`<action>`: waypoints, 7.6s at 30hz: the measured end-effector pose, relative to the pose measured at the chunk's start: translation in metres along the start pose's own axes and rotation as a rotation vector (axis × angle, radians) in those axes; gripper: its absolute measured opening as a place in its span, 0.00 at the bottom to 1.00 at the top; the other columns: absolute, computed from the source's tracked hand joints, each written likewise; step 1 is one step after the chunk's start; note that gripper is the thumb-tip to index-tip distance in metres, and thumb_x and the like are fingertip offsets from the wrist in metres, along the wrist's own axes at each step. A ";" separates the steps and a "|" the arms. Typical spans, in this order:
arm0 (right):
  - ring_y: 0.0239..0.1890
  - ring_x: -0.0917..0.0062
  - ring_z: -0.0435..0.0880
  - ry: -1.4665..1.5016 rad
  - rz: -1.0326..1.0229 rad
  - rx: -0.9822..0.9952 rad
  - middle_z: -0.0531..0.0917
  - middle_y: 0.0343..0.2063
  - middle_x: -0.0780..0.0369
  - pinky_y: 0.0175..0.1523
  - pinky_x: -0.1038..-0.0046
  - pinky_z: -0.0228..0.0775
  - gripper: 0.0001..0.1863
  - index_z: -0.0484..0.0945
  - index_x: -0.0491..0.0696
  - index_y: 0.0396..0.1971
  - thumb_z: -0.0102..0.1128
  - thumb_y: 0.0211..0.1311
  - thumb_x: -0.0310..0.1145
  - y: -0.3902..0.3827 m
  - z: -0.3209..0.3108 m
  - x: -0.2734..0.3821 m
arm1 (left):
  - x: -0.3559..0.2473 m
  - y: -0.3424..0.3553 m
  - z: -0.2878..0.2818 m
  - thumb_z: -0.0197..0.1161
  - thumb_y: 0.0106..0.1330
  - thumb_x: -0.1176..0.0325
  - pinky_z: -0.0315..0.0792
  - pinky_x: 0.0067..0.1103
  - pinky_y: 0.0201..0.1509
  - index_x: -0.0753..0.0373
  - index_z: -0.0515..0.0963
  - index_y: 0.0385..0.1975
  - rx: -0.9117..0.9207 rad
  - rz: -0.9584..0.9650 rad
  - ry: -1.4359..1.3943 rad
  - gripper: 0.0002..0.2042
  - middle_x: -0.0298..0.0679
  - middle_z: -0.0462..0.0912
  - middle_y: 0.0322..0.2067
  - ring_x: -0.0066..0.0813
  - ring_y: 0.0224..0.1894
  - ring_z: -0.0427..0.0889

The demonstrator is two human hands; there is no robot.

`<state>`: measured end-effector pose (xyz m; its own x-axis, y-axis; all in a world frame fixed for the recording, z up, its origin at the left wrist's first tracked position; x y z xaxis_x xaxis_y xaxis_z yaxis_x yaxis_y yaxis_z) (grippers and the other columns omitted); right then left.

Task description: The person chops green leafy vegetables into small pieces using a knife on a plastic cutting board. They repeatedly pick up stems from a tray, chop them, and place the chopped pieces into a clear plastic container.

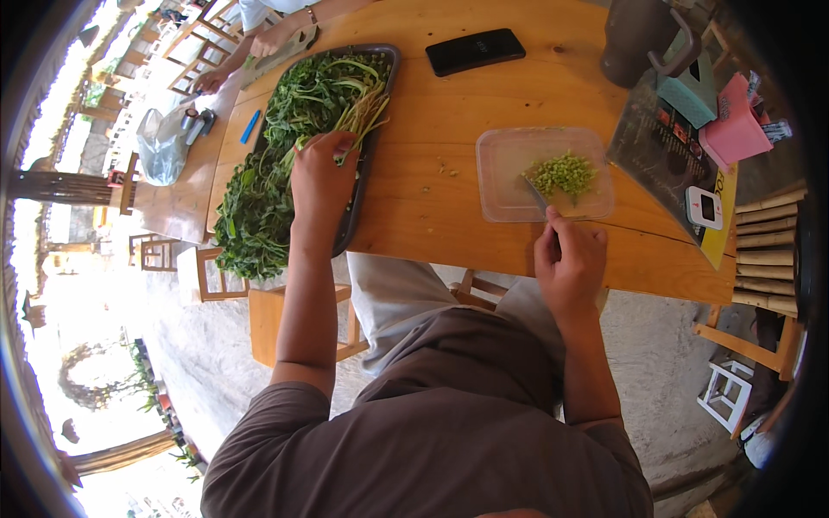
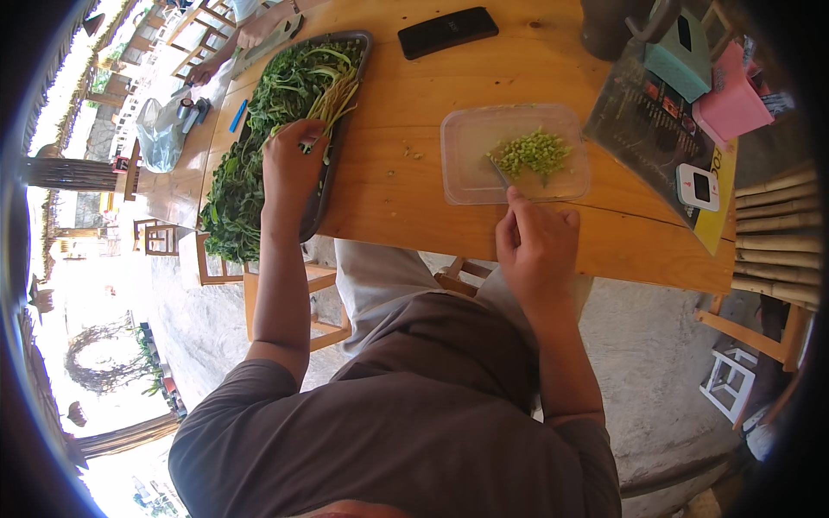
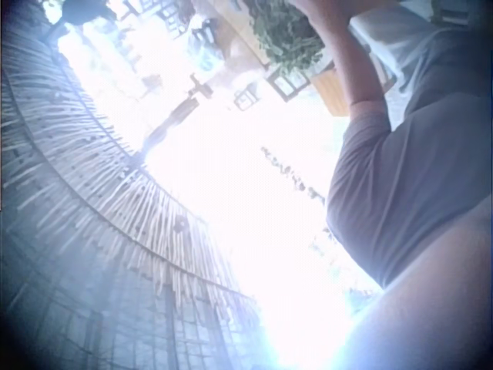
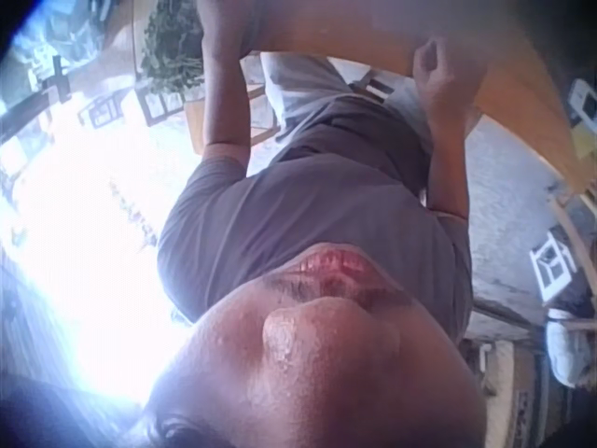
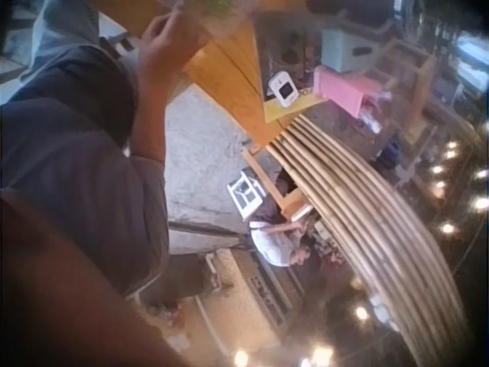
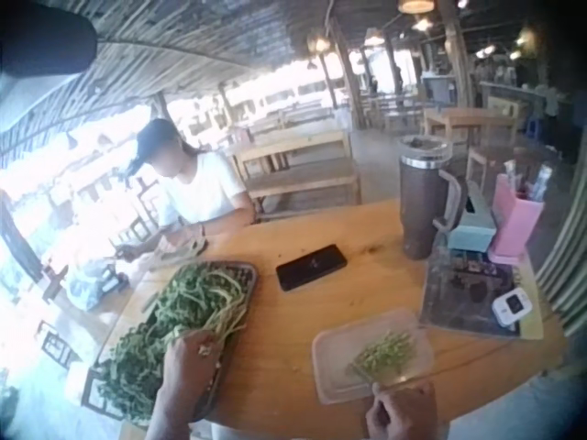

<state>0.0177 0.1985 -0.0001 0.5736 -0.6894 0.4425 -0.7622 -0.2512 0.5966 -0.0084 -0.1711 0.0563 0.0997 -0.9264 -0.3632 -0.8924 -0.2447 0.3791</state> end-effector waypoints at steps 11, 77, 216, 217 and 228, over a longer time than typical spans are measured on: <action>0.33 0.66 0.85 0.011 -0.055 0.038 0.88 0.33 0.61 0.50 0.60 0.68 0.16 0.86 0.45 0.54 0.69 0.67 0.22 0.000 0.004 -0.002 | 0.002 0.001 -0.043 0.72 0.66 0.76 0.82 0.26 0.46 0.62 0.87 0.49 -0.061 -0.077 -0.157 0.12 0.39 0.92 0.38 0.29 0.41 0.92; 0.34 0.73 0.85 -0.054 0.000 0.110 0.84 0.29 0.67 0.53 0.62 0.66 0.21 0.84 0.47 0.58 0.71 0.66 0.27 0.006 -0.003 0.009 | -0.144 -0.041 0.080 0.71 0.70 0.75 0.74 0.36 0.55 0.60 0.91 0.43 0.282 0.431 -0.395 0.06 0.41 0.89 0.40 0.46 0.45 0.87; 0.30 0.72 0.83 -0.026 -0.031 0.103 0.81 0.24 0.68 0.49 0.63 0.67 0.23 0.84 0.48 0.57 0.76 0.61 0.27 0.001 0.003 0.004 | -0.140 -0.046 0.080 0.76 0.69 0.67 0.57 0.36 0.55 0.49 0.92 0.40 0.137 0.431 -0.230 0.04 0.26 0.91 0.40 0.32 0.46 0.80; 0.29 0.73 0.83 -0.028 -0.031 0.090 0.81 0.24 0.68 0.47 0.63 0.67 0.22 0.85 0.48 0.56 0.76 0.60 0.26 -0.001 0.003 0.004 | -0.141 -0.047 0.080 0.76 0.69 0.67 0.57 0.36 0.55 0.49 0.92 0.40 0.143 0.422 -0.229 0.04 0.26 0.91 0.40 0.32 0.46 0.80; 0.28 0.73 0.82 0.066 -0.029 0.052 0.80 0.23 0.69 0.45 0.63 0.65 0.21 0.85 0.48 0.55 0.75 0.61 0.26 0.001 -0.001 0.007 | -0.140 -0.046 0.079 0.77 0.68 0.67 0.58 0.36 0.57 0.50 0.93 0.40 0.162 0.401 -0.262 0.04 0.27 0.92 0.40 0.33 0.47 0.82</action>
<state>0.0207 0.1940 0.0041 0.6132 -0.6354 0.4693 -0.7582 -0.3068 0.5753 -0.0162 -0.0076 0.0223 -0.3600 -0.8301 -0.4259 -0.8970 0.1824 0.4027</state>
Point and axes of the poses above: each hand's wrist, its own y-axis towards the middle knuckle, its own z-axis out of the palm, x = y × z, the point moved 3 cm from there along y, towards the middle knuckle
